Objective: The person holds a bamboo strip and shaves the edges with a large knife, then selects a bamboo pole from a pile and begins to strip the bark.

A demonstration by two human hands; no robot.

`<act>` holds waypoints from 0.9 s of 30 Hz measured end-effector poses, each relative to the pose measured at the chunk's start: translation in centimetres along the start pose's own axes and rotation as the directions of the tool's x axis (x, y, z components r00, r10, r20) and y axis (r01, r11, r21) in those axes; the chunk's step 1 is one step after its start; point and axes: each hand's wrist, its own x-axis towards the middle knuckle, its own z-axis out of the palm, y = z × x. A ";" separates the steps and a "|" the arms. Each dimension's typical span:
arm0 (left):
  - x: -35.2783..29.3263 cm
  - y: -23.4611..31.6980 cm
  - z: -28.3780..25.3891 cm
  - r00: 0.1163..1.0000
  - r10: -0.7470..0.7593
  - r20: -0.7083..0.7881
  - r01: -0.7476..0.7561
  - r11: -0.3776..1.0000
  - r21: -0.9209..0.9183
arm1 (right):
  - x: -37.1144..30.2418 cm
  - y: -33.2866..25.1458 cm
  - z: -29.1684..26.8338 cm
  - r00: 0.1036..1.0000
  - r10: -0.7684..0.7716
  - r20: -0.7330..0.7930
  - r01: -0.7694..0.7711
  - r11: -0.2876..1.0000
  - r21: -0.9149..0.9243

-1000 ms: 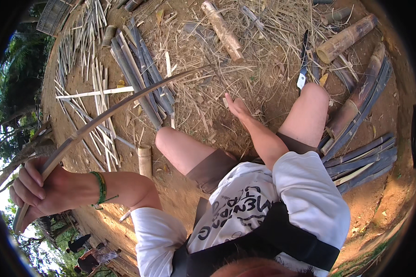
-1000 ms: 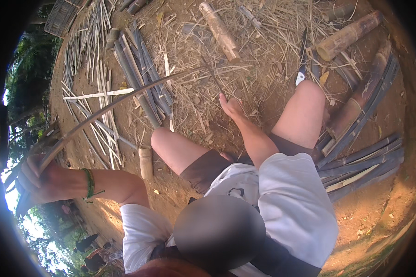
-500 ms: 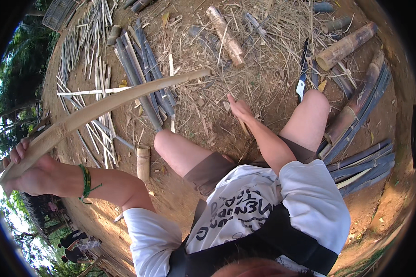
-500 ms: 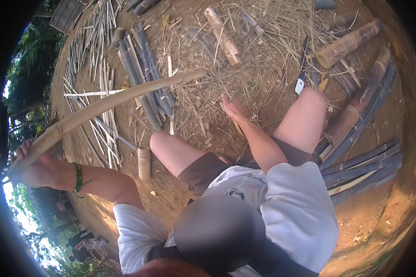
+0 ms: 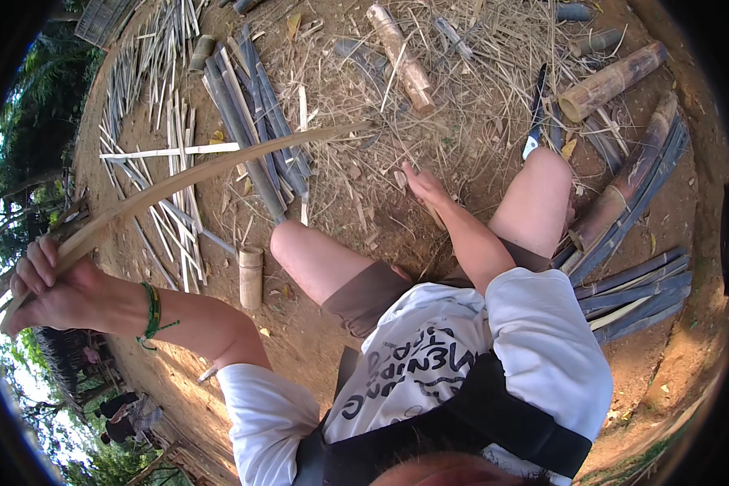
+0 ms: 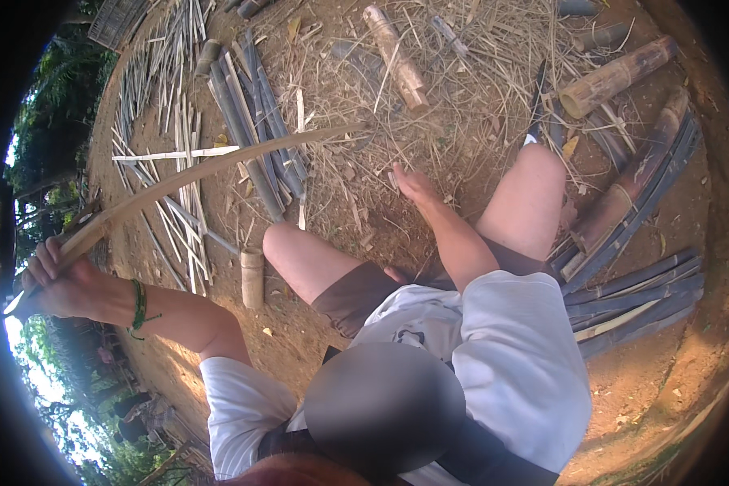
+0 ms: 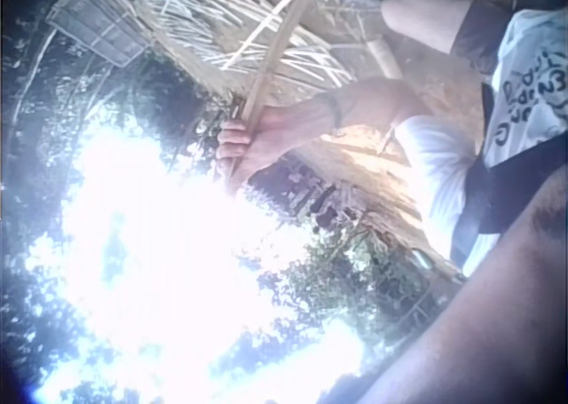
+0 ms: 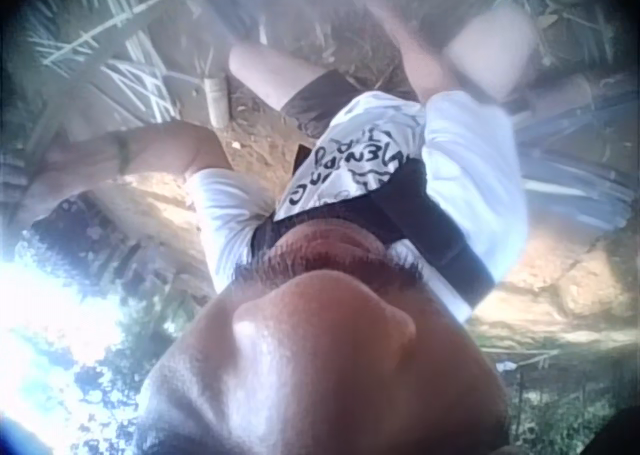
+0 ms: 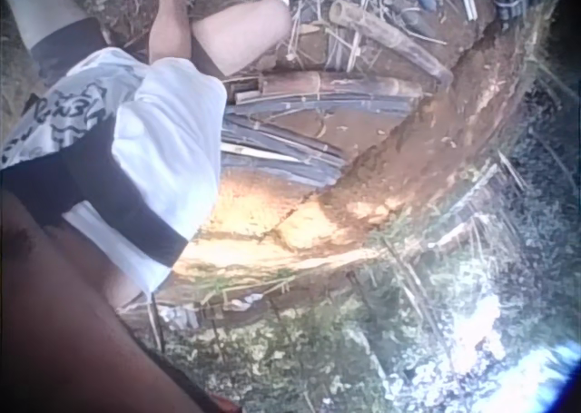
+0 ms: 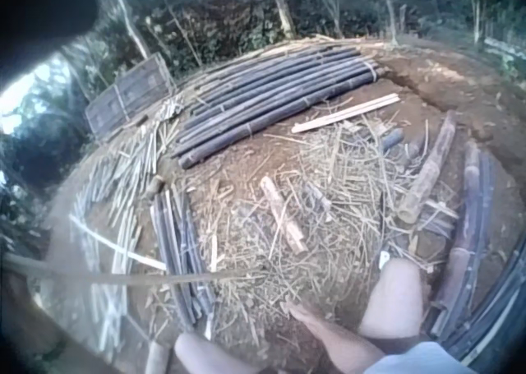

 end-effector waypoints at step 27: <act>-1.9 -1.8 4.7 0.906 0.283 -0.315 -0.141 0.902 0.407 | -5.6 -6.3 5.0 0.885 -0.417 -0.205 0.435 0.899 0.047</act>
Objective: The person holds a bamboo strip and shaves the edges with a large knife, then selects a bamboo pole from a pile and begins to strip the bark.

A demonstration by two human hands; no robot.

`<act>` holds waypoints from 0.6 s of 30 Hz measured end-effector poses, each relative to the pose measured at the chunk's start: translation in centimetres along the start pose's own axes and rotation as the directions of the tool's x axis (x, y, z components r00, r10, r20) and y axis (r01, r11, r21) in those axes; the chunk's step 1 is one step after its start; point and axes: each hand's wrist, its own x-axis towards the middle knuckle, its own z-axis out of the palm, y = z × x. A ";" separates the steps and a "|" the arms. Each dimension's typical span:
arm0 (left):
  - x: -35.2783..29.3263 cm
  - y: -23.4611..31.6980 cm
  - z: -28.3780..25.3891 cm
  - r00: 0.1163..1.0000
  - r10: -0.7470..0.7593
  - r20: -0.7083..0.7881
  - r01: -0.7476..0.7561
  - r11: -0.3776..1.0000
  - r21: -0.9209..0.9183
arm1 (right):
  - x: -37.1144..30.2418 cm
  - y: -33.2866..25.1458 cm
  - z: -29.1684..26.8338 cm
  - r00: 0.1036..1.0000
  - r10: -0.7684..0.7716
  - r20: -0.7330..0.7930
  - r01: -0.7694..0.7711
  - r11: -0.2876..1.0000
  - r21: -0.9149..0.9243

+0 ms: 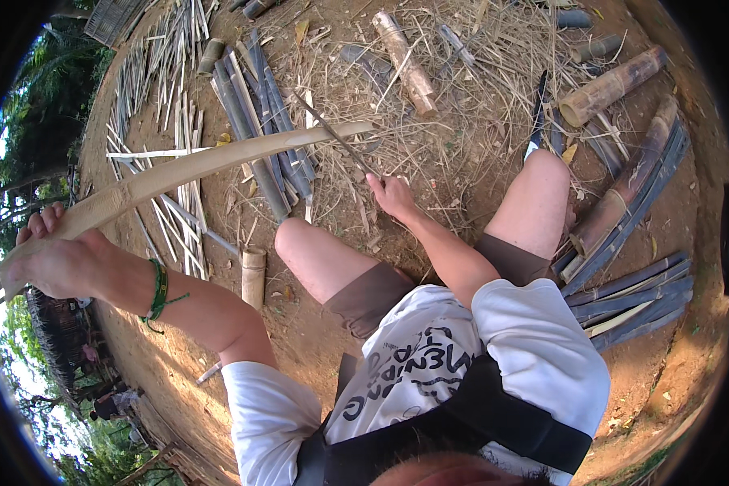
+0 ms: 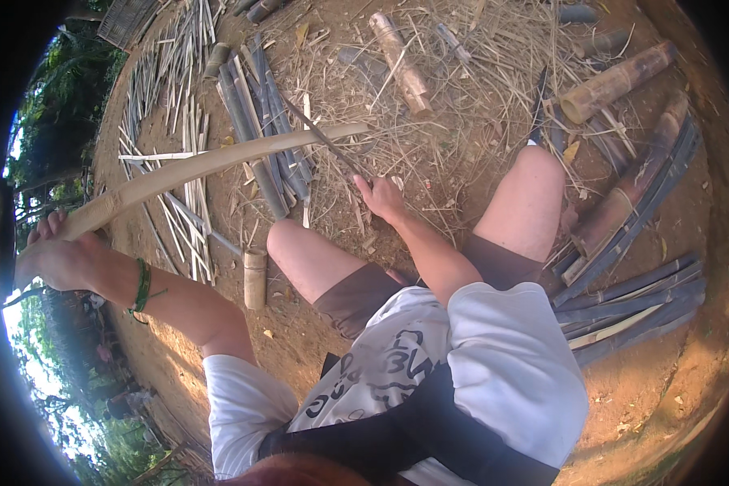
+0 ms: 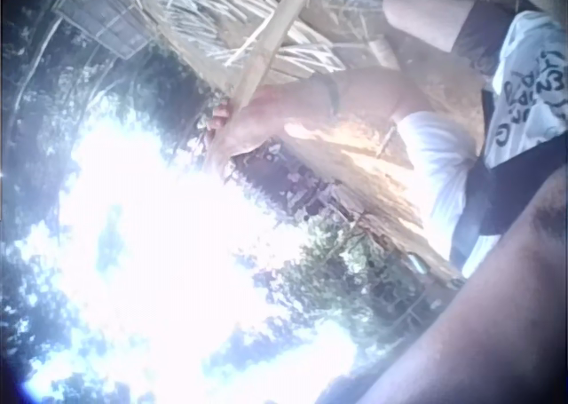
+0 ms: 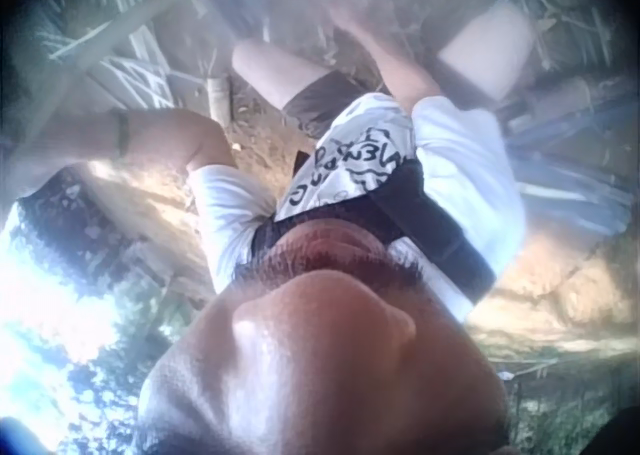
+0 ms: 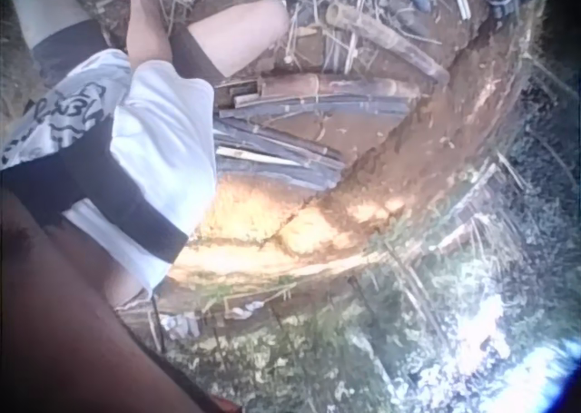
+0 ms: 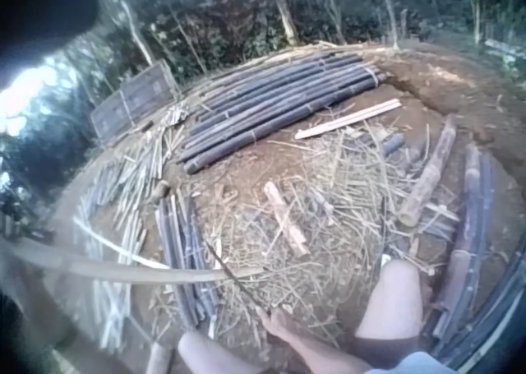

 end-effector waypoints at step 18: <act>-2.5 1.6 4.2 0.997 0.045 -0.065 -0.033 0.982 0.184 | -0.7 3.3 -0.1 0.978 0.190 0.088 -0.184 0.981 -0.068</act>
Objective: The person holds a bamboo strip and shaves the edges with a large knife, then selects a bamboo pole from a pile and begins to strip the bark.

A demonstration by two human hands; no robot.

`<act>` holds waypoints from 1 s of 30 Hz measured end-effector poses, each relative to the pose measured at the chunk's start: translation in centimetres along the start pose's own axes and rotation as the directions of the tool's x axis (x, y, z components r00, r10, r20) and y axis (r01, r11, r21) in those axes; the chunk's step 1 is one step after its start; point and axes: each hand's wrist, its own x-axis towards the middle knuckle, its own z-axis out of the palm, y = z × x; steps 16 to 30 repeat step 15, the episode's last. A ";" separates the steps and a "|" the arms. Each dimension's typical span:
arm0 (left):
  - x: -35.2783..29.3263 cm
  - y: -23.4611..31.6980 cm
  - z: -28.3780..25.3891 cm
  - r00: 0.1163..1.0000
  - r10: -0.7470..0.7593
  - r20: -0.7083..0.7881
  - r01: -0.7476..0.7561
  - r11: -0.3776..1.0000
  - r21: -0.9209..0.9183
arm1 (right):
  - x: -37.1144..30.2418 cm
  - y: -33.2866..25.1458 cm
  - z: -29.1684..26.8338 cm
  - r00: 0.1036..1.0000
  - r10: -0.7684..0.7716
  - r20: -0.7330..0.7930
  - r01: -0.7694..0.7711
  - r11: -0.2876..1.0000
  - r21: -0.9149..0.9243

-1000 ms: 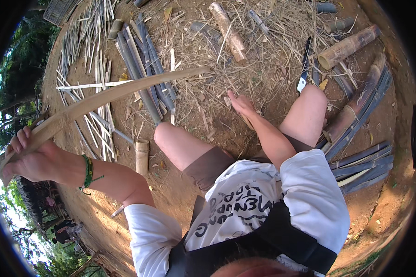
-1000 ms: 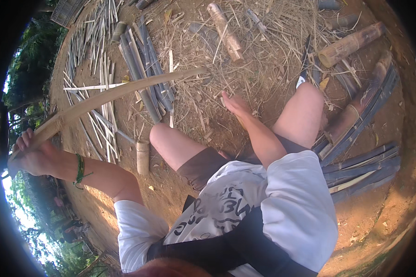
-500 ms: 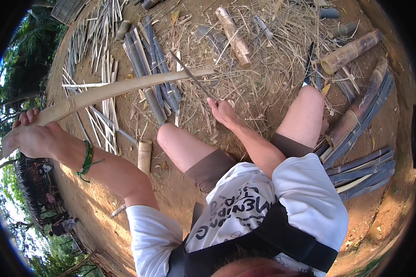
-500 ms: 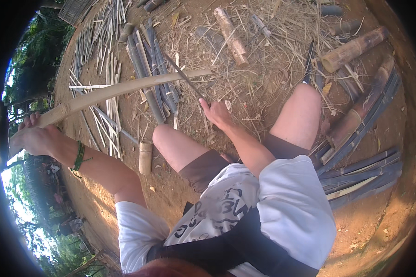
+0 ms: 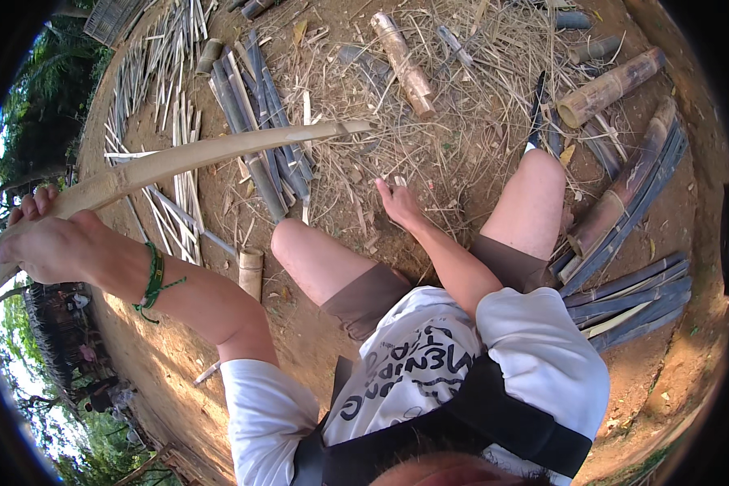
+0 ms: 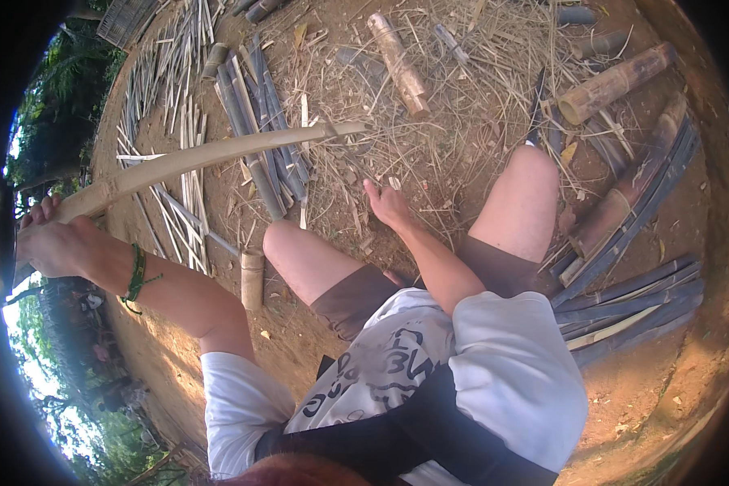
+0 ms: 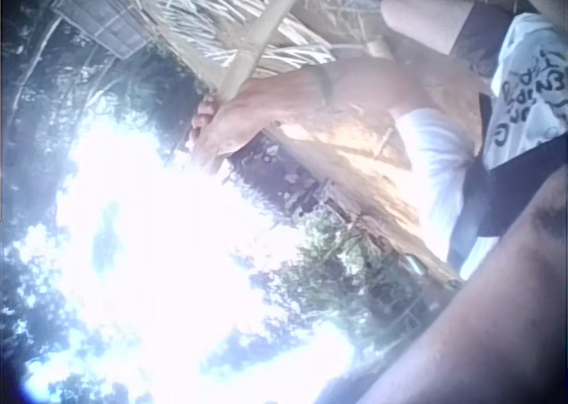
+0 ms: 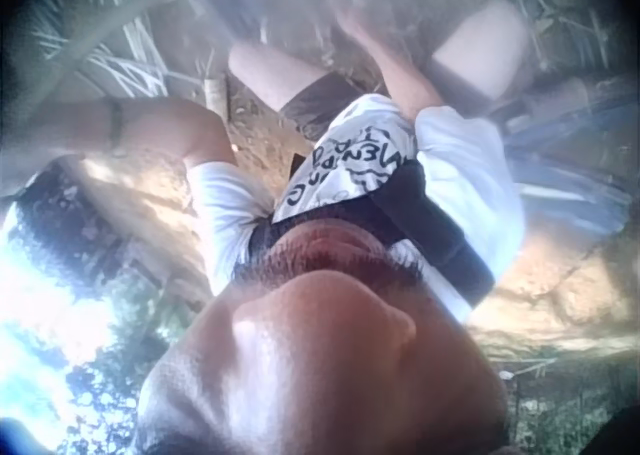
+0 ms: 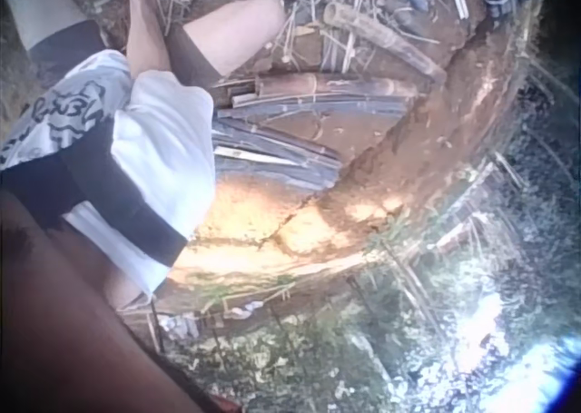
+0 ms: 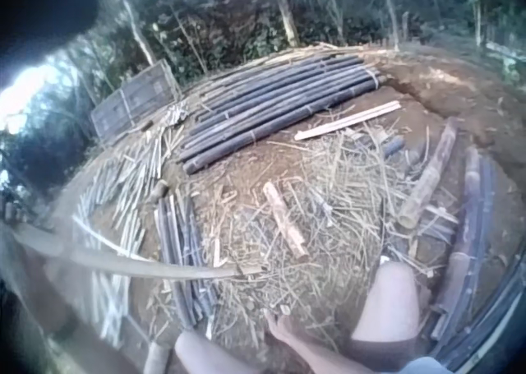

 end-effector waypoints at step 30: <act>0.5 -0.9 1.0 1.000 0.004 0.008 -0.003 0.999 -0.034 | 1.7 0.0 -2.2 1.000 0.030 0.001 -0.030 0.996 -0.079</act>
